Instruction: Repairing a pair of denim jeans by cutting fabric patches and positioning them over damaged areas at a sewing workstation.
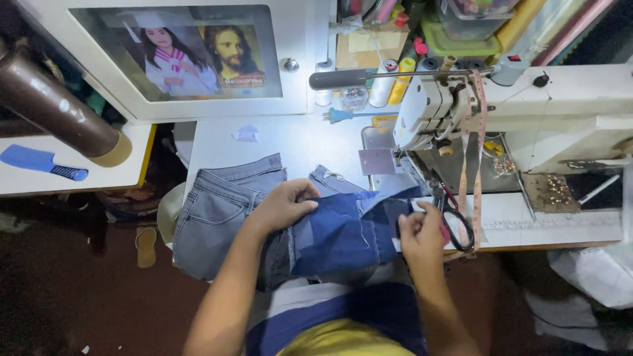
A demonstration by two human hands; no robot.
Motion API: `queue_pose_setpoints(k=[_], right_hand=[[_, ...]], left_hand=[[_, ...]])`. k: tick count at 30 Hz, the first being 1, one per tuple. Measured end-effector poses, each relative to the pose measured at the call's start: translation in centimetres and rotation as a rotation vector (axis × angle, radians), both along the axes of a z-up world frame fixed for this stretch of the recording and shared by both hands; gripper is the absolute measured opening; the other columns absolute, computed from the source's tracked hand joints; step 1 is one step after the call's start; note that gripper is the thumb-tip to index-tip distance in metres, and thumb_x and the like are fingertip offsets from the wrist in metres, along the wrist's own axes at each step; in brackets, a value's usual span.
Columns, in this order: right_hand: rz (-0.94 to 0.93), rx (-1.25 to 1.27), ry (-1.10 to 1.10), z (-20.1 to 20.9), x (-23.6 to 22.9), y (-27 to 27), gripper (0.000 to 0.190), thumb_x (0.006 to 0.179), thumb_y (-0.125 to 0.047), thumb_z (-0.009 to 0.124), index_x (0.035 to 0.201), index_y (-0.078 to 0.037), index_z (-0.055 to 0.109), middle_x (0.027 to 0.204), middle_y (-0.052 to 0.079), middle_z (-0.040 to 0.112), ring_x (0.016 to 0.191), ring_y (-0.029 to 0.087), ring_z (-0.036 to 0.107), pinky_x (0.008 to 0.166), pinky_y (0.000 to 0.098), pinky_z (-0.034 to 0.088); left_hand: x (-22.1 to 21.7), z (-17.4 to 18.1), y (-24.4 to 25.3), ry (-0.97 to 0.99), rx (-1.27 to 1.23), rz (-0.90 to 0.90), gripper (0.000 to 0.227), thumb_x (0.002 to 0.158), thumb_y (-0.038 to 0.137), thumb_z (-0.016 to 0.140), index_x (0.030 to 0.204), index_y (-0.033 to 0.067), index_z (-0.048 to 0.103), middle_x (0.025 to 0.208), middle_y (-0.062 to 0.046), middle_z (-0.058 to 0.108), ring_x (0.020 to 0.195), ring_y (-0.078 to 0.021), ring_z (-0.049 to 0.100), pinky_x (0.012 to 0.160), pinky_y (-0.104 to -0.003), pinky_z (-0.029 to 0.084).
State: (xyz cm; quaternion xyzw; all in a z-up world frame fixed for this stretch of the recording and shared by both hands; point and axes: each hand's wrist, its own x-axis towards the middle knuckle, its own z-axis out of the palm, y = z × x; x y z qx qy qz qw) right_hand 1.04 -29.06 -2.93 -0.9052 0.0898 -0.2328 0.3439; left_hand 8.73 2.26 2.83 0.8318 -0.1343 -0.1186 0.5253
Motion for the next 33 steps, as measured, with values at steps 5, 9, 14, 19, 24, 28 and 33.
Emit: queue_pose_setpoints(k=[5, 9, 14, 19, 24, 28, 33], right_hand=[[0.144, 0.108, 0.548, 5.4, -5.9, 0.7, 0.016, 0.097, -0.032, 0.058, 0.093, -0.018, 0.067, 0.085, 0.005, 0.076, 0.081, 0.023, 0.073, 0.077, 0.0371, 0.052], [0.476, 0.57, 0.737, 2.7, -8.3, 2.1, 0.042, 0.09, -0.024, 0.069, 0.131, -0.021, 0.059, 0.091, 0.007, 0.077, 0.065, 0.016, 0.074, 0.056, 0.0267, 0.064], [0.481, 0.678, 0.534, 1.2, -6.9, 2.6, 0.04, 0.092, -0.018, 0.067, 0.132, -0.011, 0.067, 0.096, 0.009, 0.075, 0.078, 0.016, 0.078, 0.065, 0.0266, 0.067], [0.384, 0.231, -0.049, 6.6, -1.4, 1.4, 0.006, 0.083, -0.015, 0.082, 0.087, -0.017, 0.078, 0.065, 0.004, 0.068, 0.061, 0.02, 0.066, 0.061, 0.0302, 0.053], [0.472, 0.247, 0.133, 4.6, 5.5, 0.7, 0.025, 0.083, -0.015, 0.078, 0.108, -0.017, 0.075, 0.089, 0.006, 0.062, 0.083, 0.023, 0.062, 0.079, 0.0362, 0.051], [0.412, 0.251, 0.331, 1.9, 5.4, 0.5, 0.029, 0.087, -0.018, 0.073, 0.115, -0.023, 0.076, 0.107, 0.004, 0.07, 0.085, 0.02, 0.071, 0.087, 0.0383, 0.055], [0.509, -0.219, -0.218, 5.1, 0.9, 2.6, 0.03, 0.093, -0.013, 0.068, 0.123, -0.009, 0.068, 0.126, 0.02, 0.061, 0.115, 0.039, 0.064, 0.094, 0.044, 0.054]], left_hand=[[-2.1, 5.8, -0.5, 0.062, 0.234, -0.033, 0.012, 0.086, 0.017, 0.063, 0.097, 0.0202, 0.066, 0.085, 0.002, 0.063, 0.08, -0.0146, 0.059, 0.077, -0.032, 0.044], [-1.0, 4.8, -1.6, 0.025, 0.338, -0.115, 0.009, 0.089, 0.025, 0.059, 0.089, 0.0162, 0.061, 0.086, -0.001, 0.067, 0.082, -0.0192, 0.062, 0.077, -0.036, 0.044], [-1.7, 5.6, -2.6, -0.071, 0.364, -0.031, 0.022, 0.09, 0.032, 0.065, 0.077, 0.0155, 0.058, 0.076, -0.002, 0.068, 0.075, -0.0217, 0.063, 0.071, -0.038, 0.044], [-8.8, 7.9, -1.1, -0.114, 0.056, 0.4, 0.019, 0.077, 0.03, 0.082, 0.078, 0.012, 0.077, 0.066, -0.016, 0.068, 0.073, -0.0363, 0.072, 0.068, -0.043, 0.054], [-10.1, -0.1, -3.7, -0.007, -0.029, 0.526, 0.017, 0.074, 0.025, 0.085, 0.076, 0.0121, 0.074, 0.061, -0.009, 0.065, 0.065, -0.0265, 0.068, 0.061, -0.036, 0.052], [-10.6, -1.1, -4.1, 0.07, -0.012, 0.545, 0.025, 0.077, 0.031, 0.085, 0.081, 0.0088, 0.074, 0.065, -0.014, 0.068, 0.072, -0.0331, 0.072, 0.064, -0.04, 0.054], [-9.0, -0.9, -4.2, 0.149, 0.023, 0.563, 0.025, 0.084, 0.037, 0.078, 0.086, 0.0121, 0.074, 0.074, -0.011, 0.073, 0.079, -0.0307, 0.075, 0.069, -0.04, 0.056]])
